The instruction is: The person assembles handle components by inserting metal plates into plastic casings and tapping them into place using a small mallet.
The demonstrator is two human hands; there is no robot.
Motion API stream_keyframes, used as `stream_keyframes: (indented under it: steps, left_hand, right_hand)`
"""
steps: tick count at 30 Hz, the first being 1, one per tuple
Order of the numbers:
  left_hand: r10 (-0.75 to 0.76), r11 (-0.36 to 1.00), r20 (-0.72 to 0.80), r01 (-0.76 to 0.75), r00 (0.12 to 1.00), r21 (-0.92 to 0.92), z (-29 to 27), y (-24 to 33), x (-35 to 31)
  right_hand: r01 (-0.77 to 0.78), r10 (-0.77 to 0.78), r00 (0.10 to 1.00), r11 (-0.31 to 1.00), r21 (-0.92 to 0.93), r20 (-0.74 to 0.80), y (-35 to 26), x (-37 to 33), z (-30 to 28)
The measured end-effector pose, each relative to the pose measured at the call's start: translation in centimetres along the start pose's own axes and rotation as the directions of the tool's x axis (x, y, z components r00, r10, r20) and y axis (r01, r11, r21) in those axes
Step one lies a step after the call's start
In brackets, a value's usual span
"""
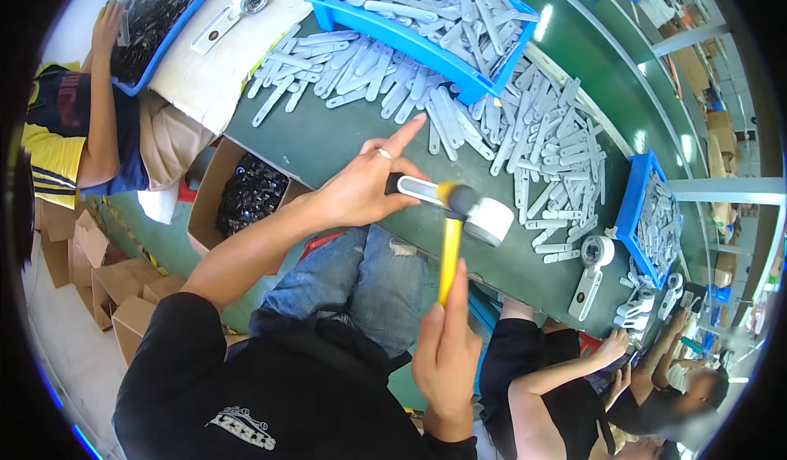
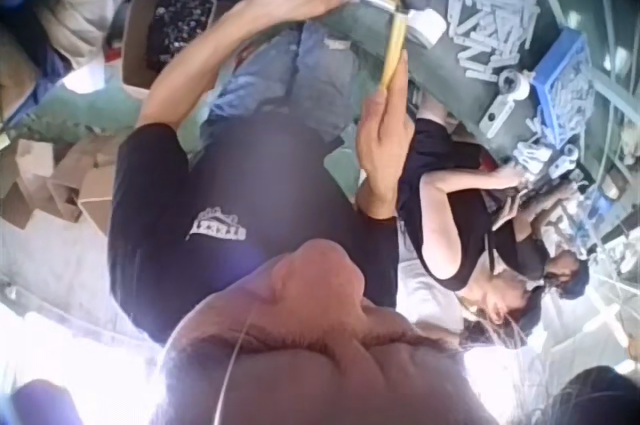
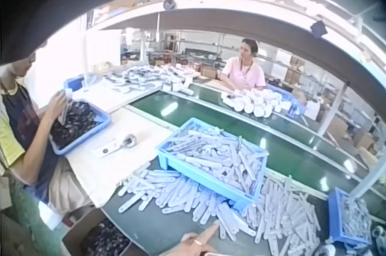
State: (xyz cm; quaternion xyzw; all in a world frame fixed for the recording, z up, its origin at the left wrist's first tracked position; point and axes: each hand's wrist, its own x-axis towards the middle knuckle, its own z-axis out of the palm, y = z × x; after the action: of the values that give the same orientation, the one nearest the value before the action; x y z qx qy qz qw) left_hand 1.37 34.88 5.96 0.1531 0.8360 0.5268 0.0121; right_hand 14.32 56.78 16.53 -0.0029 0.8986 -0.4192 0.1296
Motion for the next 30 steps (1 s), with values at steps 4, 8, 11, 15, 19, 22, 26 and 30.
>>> stream_keyframes:
  steps: [4, 8, 11, 15, 19, 22, 26, 30]
  left_hand:
    - [0.012, 1.000, -0.005, -0.012, 1.000, -0.020, -0.2, -0.3, -0.3]
    - [0.033, 0.998, -0.022, -0.034, 0.999, -0.053, -0.1, 0.0, 0.0]
    - [0.003, 1.000, -0.028, -0.003, 1.000, -0.007, 0.0, -0.3, -0.1]
    - [0.034, 0.999, -0.049, -0.033, 0.998, 0.035, 0.1, 0.0, 0.0]
    - [0.012, 1.000, 0.018, -0.012, 1.000, 0.020, 0.4, -0.4, 0.2]
    - [0.216, 0.969, -0.081, -0.203, 0.973, 0.139, 1.4, -1.7, -0.1]
    - [0.204, 0.969, -0.109, -0.185, 0.973, 0.166, -0.5, -0.6, -2.3]
    - [0.157, 0.979, -0.291, -0.110, 0.944, 0.173, -5.2, 0.8, -5.6]
  right_hand:
    - [0.007, 0.009, 0.998, 0.962, -0.271, 0.057, 0.7, 2.3, 1.3]
    - [0.004, -0.002, 0.996, 1.000, 0.017, -0.092, -1.0, 0.4, 0.8]
    - [0.071, -0.043, 0.994, 0.954, -0.291, 0.102, -0.3, 2.6, 1.7]
    - [0.157, -0.154, 0.988, 0.974, -0.162, 0.031, -0.7, 1.6, 1.8]
    - [0.111, -0.116, 0.993, 0.969, -0.222, -0.009, 1.3, 2.7, 0.7]
    - [0.100, -0.143, 0.953, 0.981, -0.167, -0.266, 2.2, 1.7, -1.0]
    - [-0.084, -0.230, 0.787, 0.879, -0.469, -0.572, 10.0, 2.3, -5.4]
    - [-0.057, -0.195, 0.670, 0.948, -0.312, -0.716, 20.4, 1.9, -10.6]
